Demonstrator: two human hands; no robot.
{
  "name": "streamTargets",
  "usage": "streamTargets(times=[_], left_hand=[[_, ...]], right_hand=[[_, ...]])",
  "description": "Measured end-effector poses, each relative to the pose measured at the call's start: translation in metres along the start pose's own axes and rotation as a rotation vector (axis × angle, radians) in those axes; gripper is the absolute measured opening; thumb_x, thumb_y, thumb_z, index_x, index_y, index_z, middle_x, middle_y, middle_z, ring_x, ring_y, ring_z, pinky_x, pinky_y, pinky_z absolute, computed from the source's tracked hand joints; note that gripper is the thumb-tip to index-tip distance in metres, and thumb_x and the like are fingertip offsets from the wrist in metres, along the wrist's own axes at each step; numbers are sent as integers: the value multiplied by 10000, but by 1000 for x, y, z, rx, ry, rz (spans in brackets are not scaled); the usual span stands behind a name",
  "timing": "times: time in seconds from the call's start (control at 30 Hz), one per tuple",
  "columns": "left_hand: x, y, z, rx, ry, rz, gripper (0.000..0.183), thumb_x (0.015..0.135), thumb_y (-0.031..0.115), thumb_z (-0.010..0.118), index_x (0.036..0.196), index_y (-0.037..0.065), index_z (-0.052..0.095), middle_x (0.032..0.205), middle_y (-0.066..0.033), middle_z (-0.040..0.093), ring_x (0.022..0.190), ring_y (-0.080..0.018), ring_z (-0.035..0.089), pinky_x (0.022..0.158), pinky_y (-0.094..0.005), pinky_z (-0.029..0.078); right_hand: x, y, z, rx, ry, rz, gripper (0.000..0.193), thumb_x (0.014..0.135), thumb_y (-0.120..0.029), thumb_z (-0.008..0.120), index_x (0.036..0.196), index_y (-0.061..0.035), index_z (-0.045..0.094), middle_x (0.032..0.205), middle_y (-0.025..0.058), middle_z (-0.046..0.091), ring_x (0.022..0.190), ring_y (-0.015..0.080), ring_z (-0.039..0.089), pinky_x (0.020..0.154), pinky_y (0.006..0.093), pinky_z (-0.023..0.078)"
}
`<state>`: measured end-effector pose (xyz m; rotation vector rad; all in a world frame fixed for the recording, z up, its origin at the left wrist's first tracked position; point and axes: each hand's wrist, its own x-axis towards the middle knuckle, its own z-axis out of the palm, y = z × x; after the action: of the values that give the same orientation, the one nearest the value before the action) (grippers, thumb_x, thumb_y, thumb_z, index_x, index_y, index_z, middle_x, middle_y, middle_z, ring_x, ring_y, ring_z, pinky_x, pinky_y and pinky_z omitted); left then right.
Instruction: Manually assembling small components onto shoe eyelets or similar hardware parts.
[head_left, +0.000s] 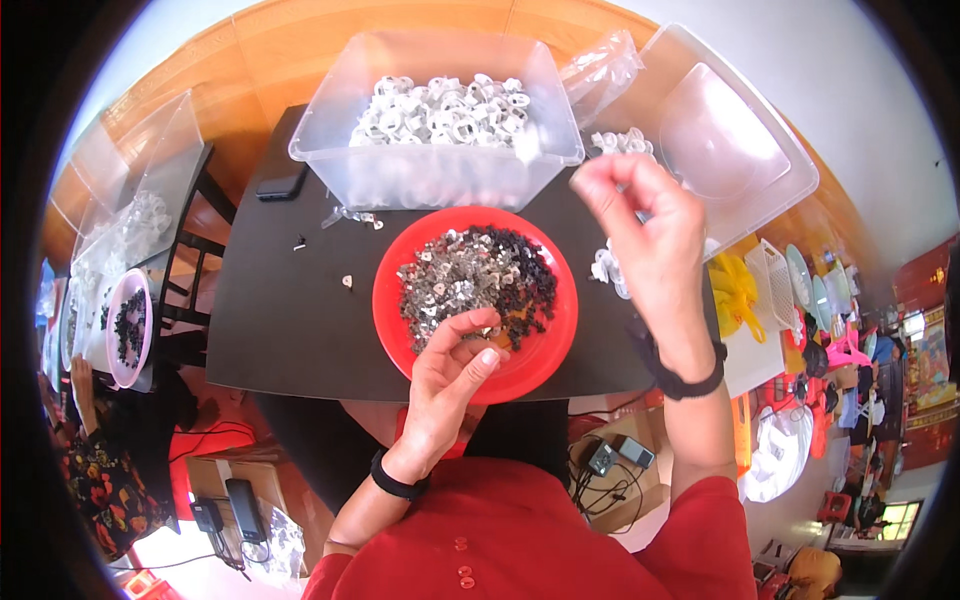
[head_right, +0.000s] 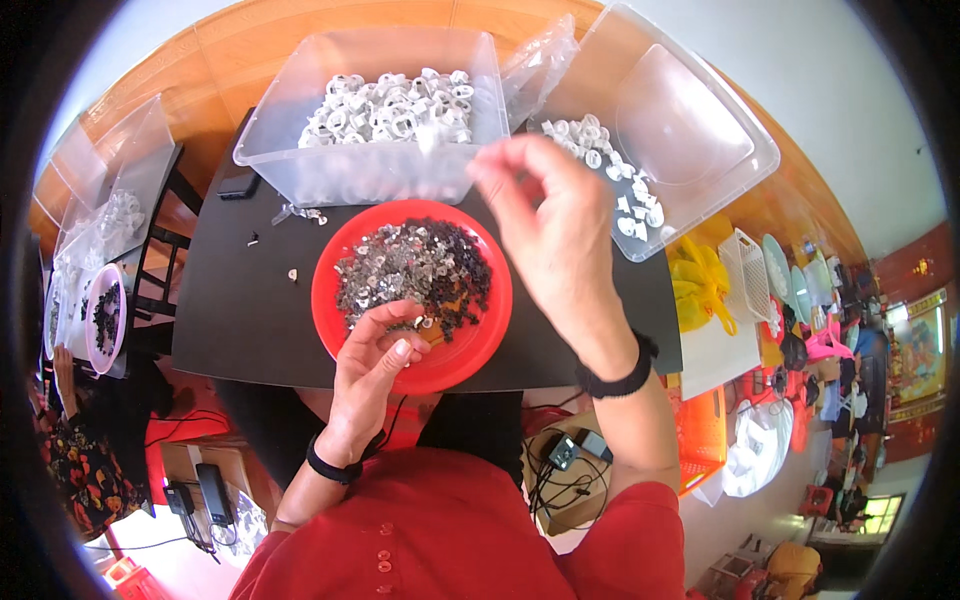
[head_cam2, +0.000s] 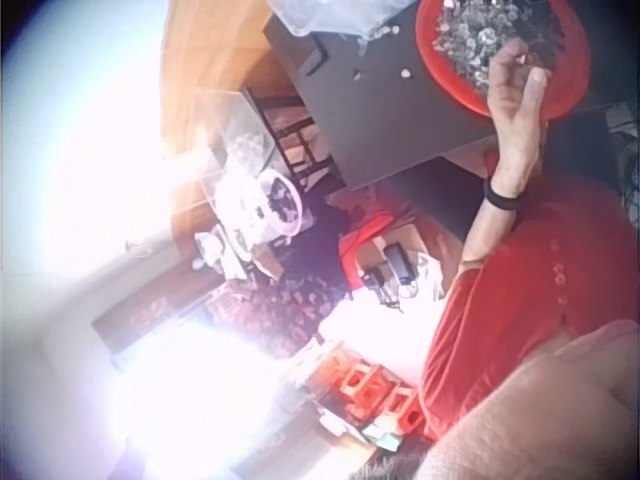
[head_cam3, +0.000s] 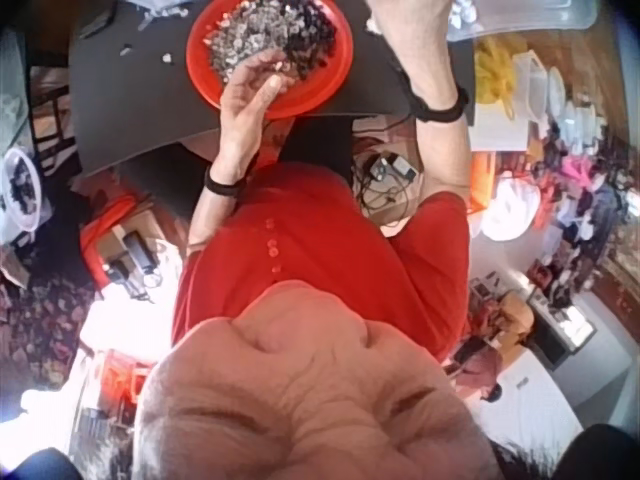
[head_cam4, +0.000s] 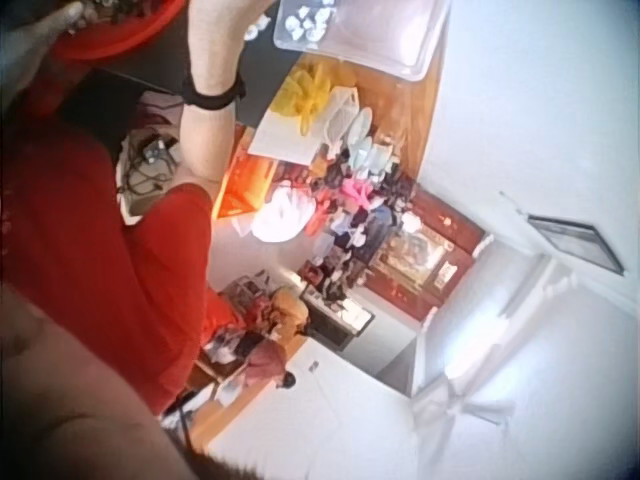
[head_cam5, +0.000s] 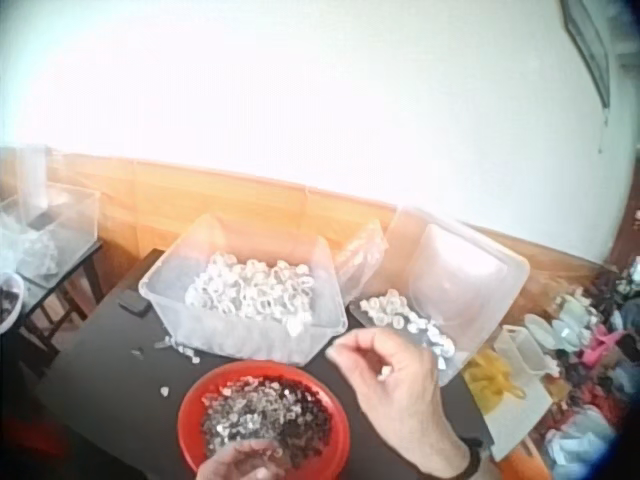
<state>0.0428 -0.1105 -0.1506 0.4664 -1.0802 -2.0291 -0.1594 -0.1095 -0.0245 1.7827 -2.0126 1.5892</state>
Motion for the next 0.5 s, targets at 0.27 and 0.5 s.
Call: streamTargets(times=[0.27, 0.5], left_hand=[[0, 4, -2, 3, -28, -42, 342, 943, 50, 578, 1274, 11, 499, 1060, -50, 612, 972, -124, 577, 932, -293, 446], [-1, 5, -5, 1, -85, -26, 334, 935, 61, 581, 1259, 14, 513, 1087, -68, 611, 1007, -129, 566, 920, -292, 438]], right_hand=[[-31, 62, -26, -259, -161, 286, 100, 819, -93, 705, 888, -29, 672, 731, 95, 664, 603, 173, 617, 569, 303, 474], [-68, 98, -27, -569, -373, 190, 203, 784, -50, 700, 984, -55, 665, 828, 124, 665, 703, 283, 647, 652, 372, 501]])
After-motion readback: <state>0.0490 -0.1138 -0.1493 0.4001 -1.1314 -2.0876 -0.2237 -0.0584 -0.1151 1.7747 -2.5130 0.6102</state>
